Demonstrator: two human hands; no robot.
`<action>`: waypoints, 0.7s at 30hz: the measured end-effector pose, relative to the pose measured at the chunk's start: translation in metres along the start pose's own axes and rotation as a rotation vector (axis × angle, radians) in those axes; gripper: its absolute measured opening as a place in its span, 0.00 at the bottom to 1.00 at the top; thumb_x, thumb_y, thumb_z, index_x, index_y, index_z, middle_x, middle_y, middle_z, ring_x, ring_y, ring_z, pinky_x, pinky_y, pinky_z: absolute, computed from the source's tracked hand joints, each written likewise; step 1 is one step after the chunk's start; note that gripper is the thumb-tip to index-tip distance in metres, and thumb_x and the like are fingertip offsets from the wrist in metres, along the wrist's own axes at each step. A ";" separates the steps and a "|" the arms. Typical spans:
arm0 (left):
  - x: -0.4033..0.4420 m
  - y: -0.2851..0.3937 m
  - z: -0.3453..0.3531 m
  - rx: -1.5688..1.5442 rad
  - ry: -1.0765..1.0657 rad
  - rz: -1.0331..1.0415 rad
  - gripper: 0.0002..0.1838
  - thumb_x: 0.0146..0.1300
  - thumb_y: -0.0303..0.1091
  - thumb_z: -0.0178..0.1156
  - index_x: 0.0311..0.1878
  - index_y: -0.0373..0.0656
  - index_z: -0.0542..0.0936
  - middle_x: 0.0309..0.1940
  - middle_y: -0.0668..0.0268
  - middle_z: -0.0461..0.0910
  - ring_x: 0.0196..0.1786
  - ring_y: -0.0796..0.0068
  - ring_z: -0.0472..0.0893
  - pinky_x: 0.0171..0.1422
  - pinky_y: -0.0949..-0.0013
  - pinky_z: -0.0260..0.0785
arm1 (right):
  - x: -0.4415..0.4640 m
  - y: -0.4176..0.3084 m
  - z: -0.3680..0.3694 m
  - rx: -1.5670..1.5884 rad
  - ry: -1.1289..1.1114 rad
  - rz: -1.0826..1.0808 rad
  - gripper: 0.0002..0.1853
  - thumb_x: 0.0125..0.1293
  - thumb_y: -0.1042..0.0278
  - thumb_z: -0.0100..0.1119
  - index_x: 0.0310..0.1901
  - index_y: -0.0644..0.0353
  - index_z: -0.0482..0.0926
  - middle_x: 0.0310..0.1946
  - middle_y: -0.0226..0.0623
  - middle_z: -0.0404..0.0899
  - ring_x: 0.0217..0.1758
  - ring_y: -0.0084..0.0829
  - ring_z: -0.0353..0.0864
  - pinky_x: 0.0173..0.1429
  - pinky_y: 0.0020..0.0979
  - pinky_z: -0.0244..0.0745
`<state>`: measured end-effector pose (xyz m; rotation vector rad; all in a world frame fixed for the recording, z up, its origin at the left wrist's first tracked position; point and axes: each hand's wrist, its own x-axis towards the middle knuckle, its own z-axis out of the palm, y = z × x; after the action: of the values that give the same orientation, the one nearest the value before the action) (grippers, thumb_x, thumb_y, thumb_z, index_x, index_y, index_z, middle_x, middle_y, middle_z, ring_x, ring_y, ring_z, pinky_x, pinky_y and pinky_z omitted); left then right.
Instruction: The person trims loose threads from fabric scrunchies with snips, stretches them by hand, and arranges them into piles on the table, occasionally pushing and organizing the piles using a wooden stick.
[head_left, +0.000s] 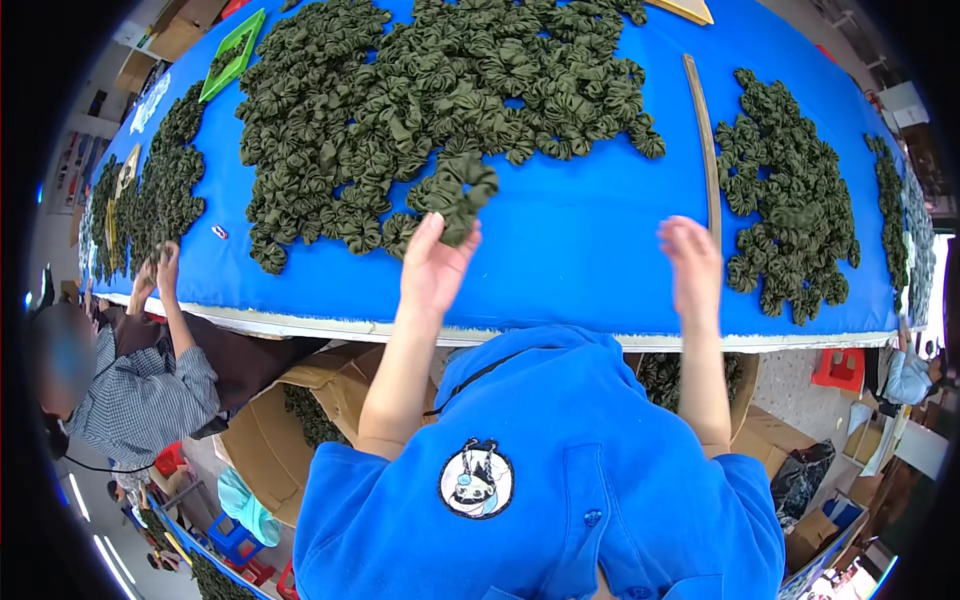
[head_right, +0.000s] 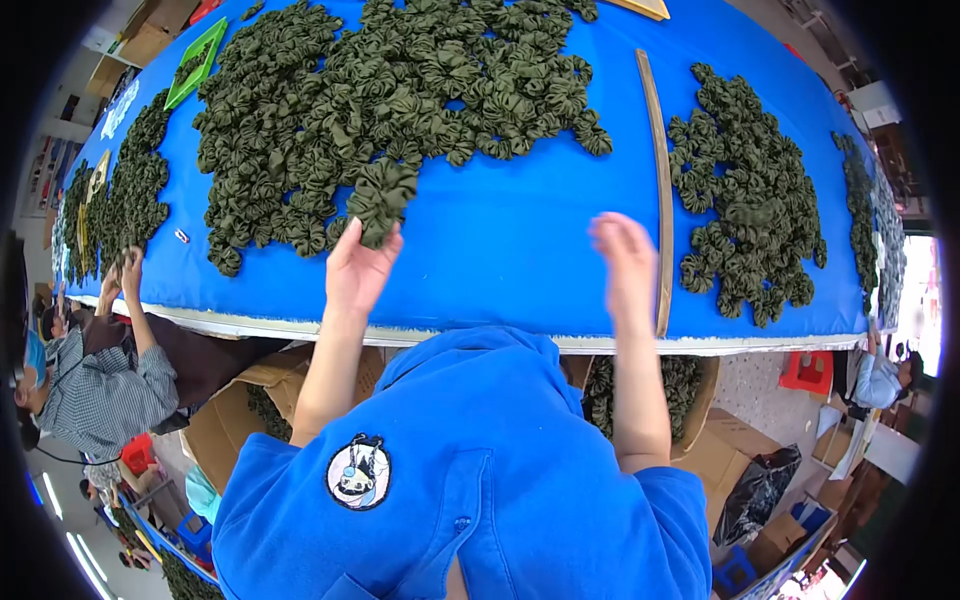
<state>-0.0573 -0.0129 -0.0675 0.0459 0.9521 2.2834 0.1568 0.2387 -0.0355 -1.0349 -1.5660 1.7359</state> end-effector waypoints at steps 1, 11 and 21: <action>-0.008 -0.004 0.011 -0.125 -0.098 -0.091 0.15 0.66 0.33 0.53 0.52 0.36 0.72 0.48 0.55 0.77 0.48 0.65 0.78 0.54 0.61 0.71 | -0.008 0.007 0.019 0.026 -0.149 0.016 0.12 0.66 0.69 0.54 0.49 0.62 0.76 0.42 0.40 0.80 0.43 0.29 0.79 0.48 0.28 0.74; -0.052 -0.022 0.077 0.181 -0.231 -0.185 0.21 0.61 0.26 0.54 0.59 0.38 0.69 0.48 0.59 0.76 0.50 0.70 0.75 0.58 0.67 0.66 | -0.047 -0.027 0.101 0.167 -0.475 0.045 0.13 0.62 0.74 0.58 0.48 0.65 0.77 0.38 0.36 0.82 0.38 0.22 0.78 0.46 0.22 0.73; -0.039 -0.003 0.077 0.468 -0.326 -0.273 0.23 0.58 0.28 0.60 0.58 0.39 0.69 0.42 0.62 0.77 0.38 0.77 0.75 0.48 0.76 0.68 | -0.062 -0.049 0.101 -0.228 -0.559 -0.198 0.12 0.59 0.75 0.60 0.45 0.62 0.76 0.34 0.37 0.81 0.35 0.22 0.78 0.39 0.22 0.73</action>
<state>-0.0045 0.0143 -0.0048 0.4465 1.2093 1.7017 0.1009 0.1400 0.0239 -0.4781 -2.1673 1.8289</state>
